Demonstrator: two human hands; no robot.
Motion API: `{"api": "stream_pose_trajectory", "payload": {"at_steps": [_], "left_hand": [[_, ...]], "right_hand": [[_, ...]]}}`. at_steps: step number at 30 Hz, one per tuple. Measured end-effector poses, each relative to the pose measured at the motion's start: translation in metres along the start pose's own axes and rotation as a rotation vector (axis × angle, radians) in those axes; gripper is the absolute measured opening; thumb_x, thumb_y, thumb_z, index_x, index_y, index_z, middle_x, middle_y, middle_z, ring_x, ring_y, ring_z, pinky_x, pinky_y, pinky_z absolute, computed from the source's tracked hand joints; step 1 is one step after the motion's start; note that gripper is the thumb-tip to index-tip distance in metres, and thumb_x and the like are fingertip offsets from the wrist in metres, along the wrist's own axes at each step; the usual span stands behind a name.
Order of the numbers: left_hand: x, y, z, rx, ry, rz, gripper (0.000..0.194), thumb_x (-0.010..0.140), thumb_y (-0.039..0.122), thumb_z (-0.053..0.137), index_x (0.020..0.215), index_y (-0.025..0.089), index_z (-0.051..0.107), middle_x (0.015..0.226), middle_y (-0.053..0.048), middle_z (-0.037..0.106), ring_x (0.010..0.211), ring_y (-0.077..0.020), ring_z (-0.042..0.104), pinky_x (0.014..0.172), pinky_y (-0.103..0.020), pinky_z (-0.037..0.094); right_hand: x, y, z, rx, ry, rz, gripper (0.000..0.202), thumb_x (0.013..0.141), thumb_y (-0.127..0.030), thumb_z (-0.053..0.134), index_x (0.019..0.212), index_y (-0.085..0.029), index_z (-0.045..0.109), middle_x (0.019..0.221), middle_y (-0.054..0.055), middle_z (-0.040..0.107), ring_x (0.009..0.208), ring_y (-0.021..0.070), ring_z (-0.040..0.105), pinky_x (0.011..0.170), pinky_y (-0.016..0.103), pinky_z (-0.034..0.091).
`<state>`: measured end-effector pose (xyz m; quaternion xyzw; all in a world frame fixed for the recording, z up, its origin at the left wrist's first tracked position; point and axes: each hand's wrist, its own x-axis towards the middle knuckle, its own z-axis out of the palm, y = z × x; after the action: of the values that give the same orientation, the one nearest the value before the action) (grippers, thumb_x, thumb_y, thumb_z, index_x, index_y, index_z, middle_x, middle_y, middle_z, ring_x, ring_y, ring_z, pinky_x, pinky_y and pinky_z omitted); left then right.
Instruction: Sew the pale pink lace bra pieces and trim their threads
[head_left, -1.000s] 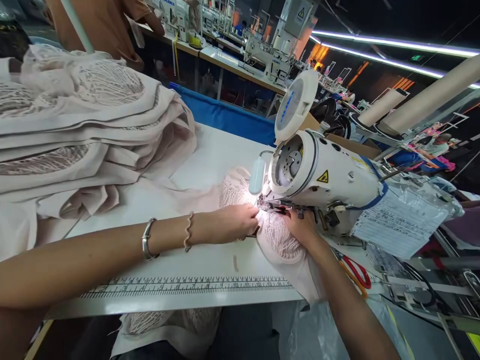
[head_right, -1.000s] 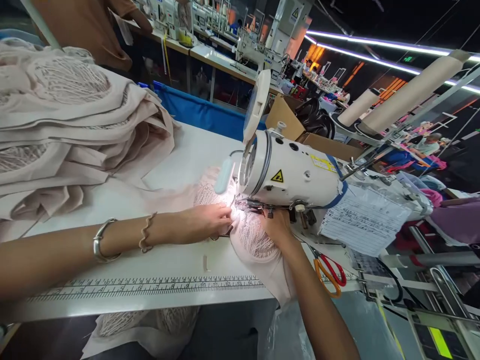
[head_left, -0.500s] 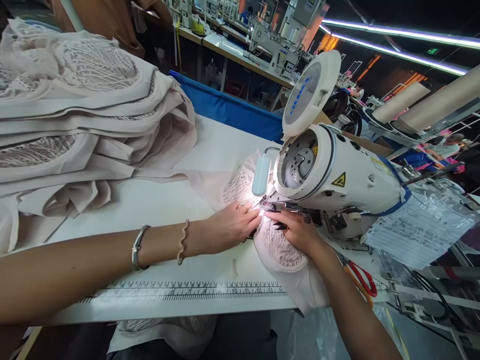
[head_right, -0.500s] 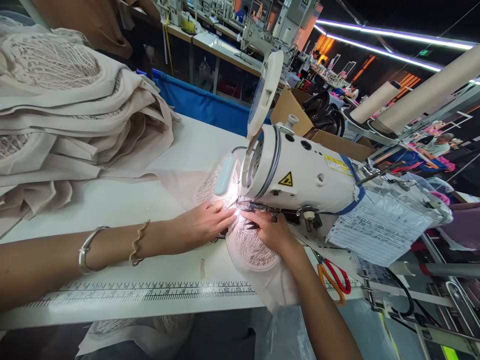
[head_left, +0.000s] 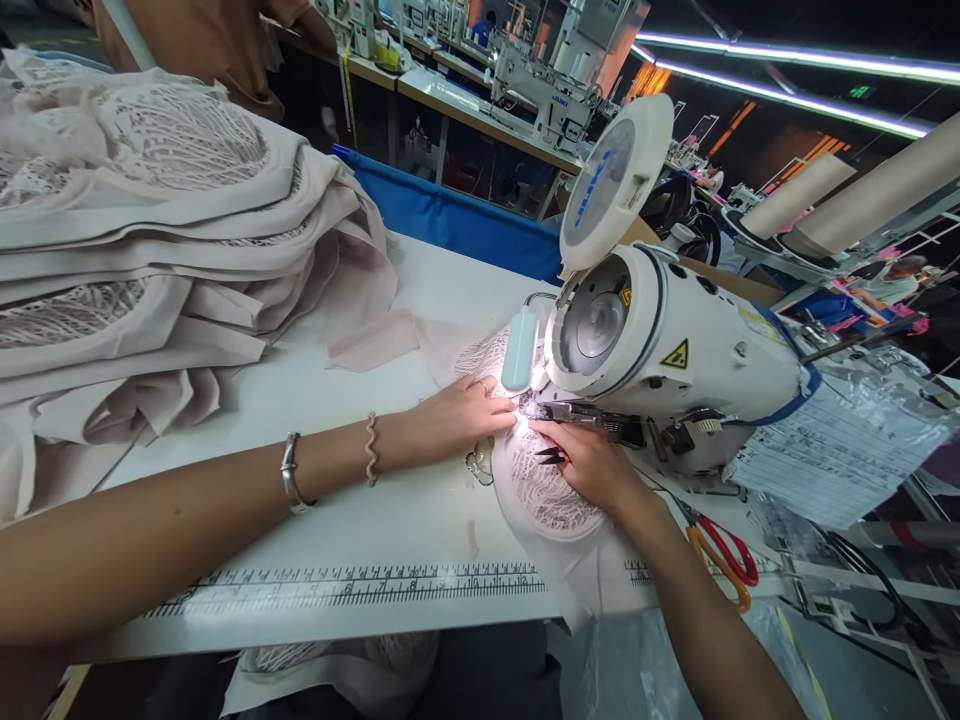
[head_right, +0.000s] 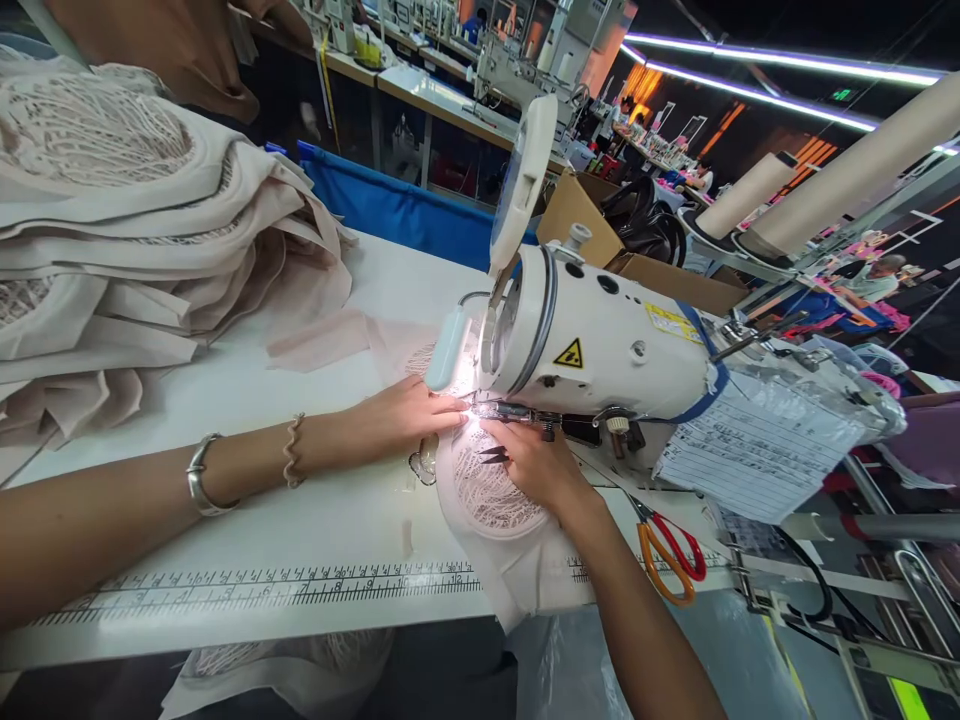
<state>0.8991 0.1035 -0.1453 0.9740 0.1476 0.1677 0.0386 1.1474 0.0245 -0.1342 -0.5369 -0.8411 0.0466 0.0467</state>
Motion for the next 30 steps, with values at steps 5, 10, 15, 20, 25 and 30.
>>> {"api": "stream_pose_trajectory", "payload": {"at_steps": [5, 10, 15, 20, 25, 30], "left_hand": [[0.002, -0.005, -0.001, 0.037, 0.021, 0.017, 0.026, 0.097, 0.003, 0.040, 0.091, 0.019, 0.060, 0.092, -0.004, 0.065, 0.080, -0.0177, 0.050, 0.077, -0.035, 0.036], [0.004, 0.025, 0.005, 0.185, 0.010, -0.080, 0.031, 0.095, 0.001, 0.036, 0.081, 0.014, 0.060, 0.086, -0.009, 0.061, 0.073, -0.0185, 0.049, 0.068, -0.034, 0.039], [0.000, 0.066, 0.018, 0.255, -0.060, -0.178, 0.037, 0.100, 0.041, 0.046, 0.097, 0.007, 0.060, 0.093, -0.018, 0.063, 0.086, -0.0297, 0.057, 0.074, -0.044, 0.047], [-0.001, 0.068, 0.025, 0.241, -0.024, -0.170, 0.040, 0.099, 0.028, 0.046, 0.124, -0.002, 0.050, 0.120, -0.029, 0.060, 0.112, -0.0372, 0.057, 0.097, -0.052, 0.044], [-0.002, 0.059, 0.028, 0.193, -0.022, -0.130, 0.037, 0.099, 0.020, 0.039, 0.125, -0.004, 0.050, 0.120, -0.030, 0.059, 0.116, -0.0391, 0.055, 0.100, -0.056, 0.042], [-0.006, 0.046, 0.029, 0.066, 0.021, -0.091, 0.028, 0.097, 0.018, 0.042, 0.118, 0.005, 0.055, 0.113, -0.022, 0.062, 0.112, -0.0342, 0.056, 0.094, -0.052, 0.047]], "right_hand": [[0.003, -0.009, -0.004, 0.009, -0.056, 0.096, 0.037, 0.084, -0.007, 0.048, 0.112, -0.025, 0.064, 0.097, 0.002, 0.072, 0.087, 0.0186, 0.064, 0.072, 0.025, 0.045], [0.009, -0.007, 0.006, 0.066, 0.030, 0.201, 0.016, 0.090, -0.024, 0.050, 0.077, -0.022, 0.058, 0.080, 0.002, 0.063, 0.069, 0.0159, 0.055, 0.063, 0.025, 0.039], [0.003, -0.001, 0.016, 0.104, 0.116, 0.282, 0.011, 0.086, -0.022, 0.052, 0.081, -0.022, 0.061, 0.074, 0.000, 0.061, 0.067, 0.0153, 0.056, 0.062, 0.023, 0.041], [-0.007, -0.007, 0.010, 0.037, 0.130, 0.106, 0.057, 0.077, 0.000, 0.045, 0.121, -0.029, 0.065, 0.097, 0.001, 0.067, 0.088, 0.0139, 0.062, 0.069, 0.020, 0.044], [-0.008, -0.012, 0.006, -0.088, 0.115, 0.068, 0.067, 0.071, 0.002, 0.043, 0.124, -0.031, 0.067, 0.093, 0.000, 0.066, 0.084, 0.0132, 0.060, 0.061, 0.020, 0.041], [-0.008, -0.010, 0.008, -0.106, 0.097, 0.072, 0.060, 0.077, 0.000, 0.045, 0.123, -0.031, 0.067, 0.096, 0.000, 0.067, 0.081, 0.0133, 0.059, 0.062, 0.022, 0.041]]}}
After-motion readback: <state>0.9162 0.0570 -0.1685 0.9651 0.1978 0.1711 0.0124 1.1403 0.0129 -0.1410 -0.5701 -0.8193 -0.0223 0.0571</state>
